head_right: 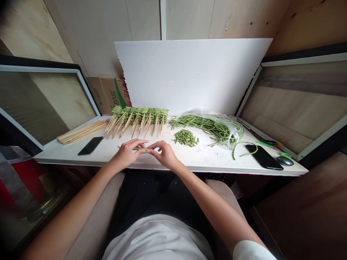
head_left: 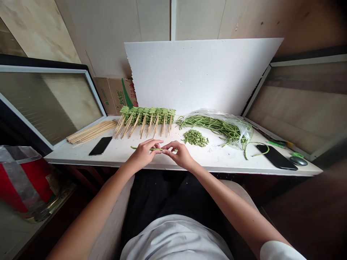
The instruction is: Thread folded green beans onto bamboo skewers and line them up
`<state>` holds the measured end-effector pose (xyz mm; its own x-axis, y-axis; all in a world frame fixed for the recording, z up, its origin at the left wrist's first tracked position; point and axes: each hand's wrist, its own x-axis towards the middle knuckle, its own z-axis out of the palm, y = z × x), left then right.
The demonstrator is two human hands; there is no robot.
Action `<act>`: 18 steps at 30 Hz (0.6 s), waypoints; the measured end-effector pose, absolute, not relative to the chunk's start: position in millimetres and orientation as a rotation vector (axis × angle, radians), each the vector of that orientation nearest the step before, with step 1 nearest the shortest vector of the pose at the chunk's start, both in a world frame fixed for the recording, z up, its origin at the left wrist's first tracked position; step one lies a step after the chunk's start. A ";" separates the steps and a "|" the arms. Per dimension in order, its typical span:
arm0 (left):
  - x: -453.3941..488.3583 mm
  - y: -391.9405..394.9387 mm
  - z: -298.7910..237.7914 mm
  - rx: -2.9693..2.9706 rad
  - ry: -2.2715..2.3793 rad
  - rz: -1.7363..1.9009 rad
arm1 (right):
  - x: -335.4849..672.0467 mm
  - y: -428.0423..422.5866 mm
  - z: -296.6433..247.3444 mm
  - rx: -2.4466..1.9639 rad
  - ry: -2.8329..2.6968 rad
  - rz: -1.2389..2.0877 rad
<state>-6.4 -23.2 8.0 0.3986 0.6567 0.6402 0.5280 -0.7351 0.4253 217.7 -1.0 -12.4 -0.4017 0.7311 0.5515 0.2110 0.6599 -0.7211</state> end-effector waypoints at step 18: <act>-5.7 -34.8 21.5 2.638 1.093 1.169 | 218.4 -11.9 -0.5 -0.652 -1.972 0.518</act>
<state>-5.7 -34.8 21.5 0.4622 0.6266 0.6275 0.5839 -0.7476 0.3164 218.4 -11.9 -0.5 -0.3966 0.6357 0.6623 0.2281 0.7670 -0.5997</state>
